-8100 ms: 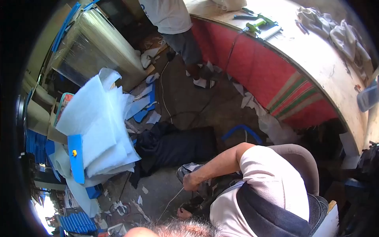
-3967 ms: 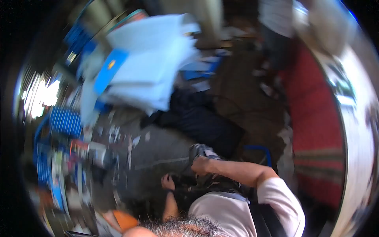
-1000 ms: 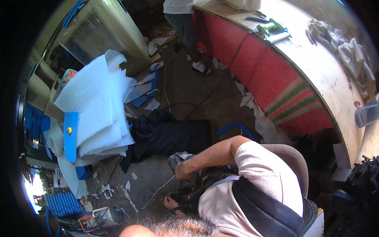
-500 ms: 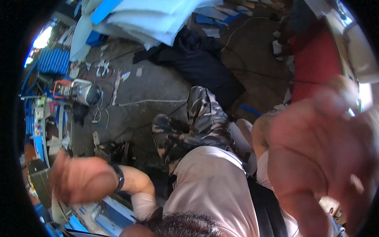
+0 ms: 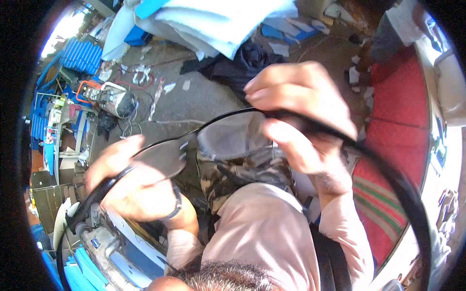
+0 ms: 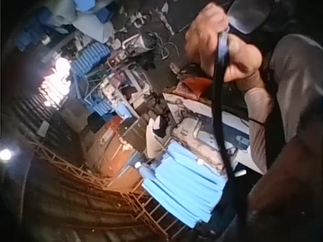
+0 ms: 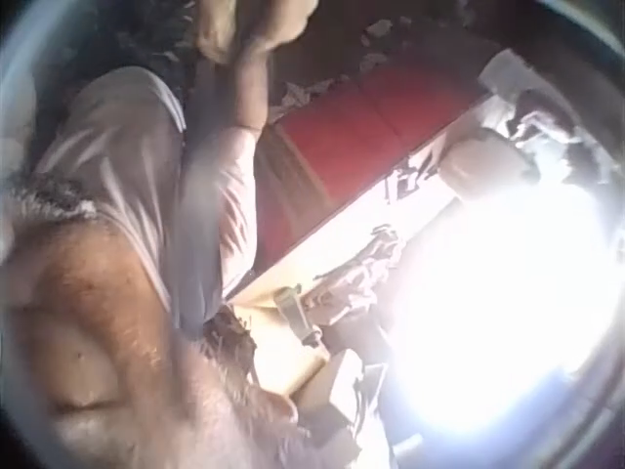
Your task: Applying and adjusting foam padding onto a blue plastic chair shell.
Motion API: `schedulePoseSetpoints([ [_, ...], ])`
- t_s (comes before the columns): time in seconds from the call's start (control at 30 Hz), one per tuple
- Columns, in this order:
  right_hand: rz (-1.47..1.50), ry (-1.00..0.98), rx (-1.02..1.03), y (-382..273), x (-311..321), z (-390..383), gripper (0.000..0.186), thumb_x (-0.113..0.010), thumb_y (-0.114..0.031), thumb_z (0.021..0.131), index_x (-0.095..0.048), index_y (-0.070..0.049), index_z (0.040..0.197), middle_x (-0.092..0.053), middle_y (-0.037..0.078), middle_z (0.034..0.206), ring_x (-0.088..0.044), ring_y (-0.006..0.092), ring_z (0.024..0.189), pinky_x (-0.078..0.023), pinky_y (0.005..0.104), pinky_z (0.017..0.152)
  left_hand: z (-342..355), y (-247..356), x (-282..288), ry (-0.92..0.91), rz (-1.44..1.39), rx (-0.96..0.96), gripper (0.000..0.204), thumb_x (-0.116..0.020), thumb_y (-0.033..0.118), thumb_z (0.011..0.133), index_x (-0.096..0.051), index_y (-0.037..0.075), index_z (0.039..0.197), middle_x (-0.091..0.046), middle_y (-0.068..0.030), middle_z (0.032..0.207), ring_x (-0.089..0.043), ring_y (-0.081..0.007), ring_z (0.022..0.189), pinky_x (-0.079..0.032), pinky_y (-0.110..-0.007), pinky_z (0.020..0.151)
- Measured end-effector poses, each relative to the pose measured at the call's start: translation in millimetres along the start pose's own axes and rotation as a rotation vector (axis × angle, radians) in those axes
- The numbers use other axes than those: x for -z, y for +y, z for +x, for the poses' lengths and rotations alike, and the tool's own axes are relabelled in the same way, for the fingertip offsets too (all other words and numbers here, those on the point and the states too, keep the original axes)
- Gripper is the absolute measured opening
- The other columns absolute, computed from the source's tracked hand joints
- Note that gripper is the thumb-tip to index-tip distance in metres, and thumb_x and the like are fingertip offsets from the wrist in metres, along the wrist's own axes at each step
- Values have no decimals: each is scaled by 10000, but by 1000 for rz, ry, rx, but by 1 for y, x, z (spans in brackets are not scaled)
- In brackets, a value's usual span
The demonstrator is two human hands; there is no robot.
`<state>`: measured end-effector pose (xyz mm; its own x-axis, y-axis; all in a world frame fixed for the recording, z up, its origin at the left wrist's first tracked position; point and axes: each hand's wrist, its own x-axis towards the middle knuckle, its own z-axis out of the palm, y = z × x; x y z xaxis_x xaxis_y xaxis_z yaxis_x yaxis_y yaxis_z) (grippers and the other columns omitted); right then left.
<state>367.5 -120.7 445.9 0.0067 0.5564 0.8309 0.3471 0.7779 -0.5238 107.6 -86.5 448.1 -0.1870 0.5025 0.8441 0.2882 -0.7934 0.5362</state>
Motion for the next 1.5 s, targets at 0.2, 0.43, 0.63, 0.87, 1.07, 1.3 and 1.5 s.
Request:
schedulePoseSetpoints([
  [0.2,756,251,-896,67,-50,-95,246,-579,-209,1063,-625,7,1171,-654,162,1192,-669,262,1058,-540,419,942,-123,-60,-17,-508,-297,710,232,-609,64,1043,-688,-20,1244,-708,-71,1010,-669,-129,910,-549,-288,816],
  [0.43,826,423,-1155,62,-65,-156,206,-595,-215,1063,-621,-40,1168,-561,7,800,-554,119,705,-553,332,728,-206,-40,-15,-889,-337,1066,245,-699,51,982,-694,-27,1214,-723,-83,1063,-702,-127,899,-586,-284,766],
  [0.63,824,409,-1099,54,-24,-114,210,-665,-244,970,-641,-47,1041,-528,19,719,-496,130,626,-460,313,600,-120,-18,9,-1205,-1144,694,173,-728,154,965,-734,6,1053,-711,-145,1073,-677,-254,1015,-539,-393,887],
  [0.87,1112,-118,-224,-16,7,-31,219,-823,-124,830,-756,83,857,-688,203,740,-652,286,603,-505,387,553,-102,12,14,-1031,-1667,577,201,-660,162,998,-696,-15,910,-689,-157,919,-658,-353,862,-497,-562,867],
  [1.07,700,-881,347,-54,-8,33,198,-694,-123,900,-676,55,814,-659,187,902,-645,261,726,-517,379,570,-83,-3,28,-724,-1233,516,135,-723,152,937,-702,62,838,-665,-69,854,-661,-255,863,-484,-522,989],
  [1.3,772,-1278,-180,-61,-65,-20,505,-687,-358,860,-566,92,1053,-618,230,1001,-635,360,996,-524,453,829,-76,-50,38,-932,-1208,620,171,-812,173,868,-705,40,865,-674,-94,896,-674,-278,902,-496,-509,979],
  [1.5,1437,-1053,-116,5,-111,-63,598,-516,-380,1065,-500,100,1421,-414,352,1528,-442,491,1398,-327,574,1173,-153,-191,50,-729,64,739,209,-655,185,994,-680,41,1144,-685,-132,1111,-657,-329,1054,-497,-415,955],
])
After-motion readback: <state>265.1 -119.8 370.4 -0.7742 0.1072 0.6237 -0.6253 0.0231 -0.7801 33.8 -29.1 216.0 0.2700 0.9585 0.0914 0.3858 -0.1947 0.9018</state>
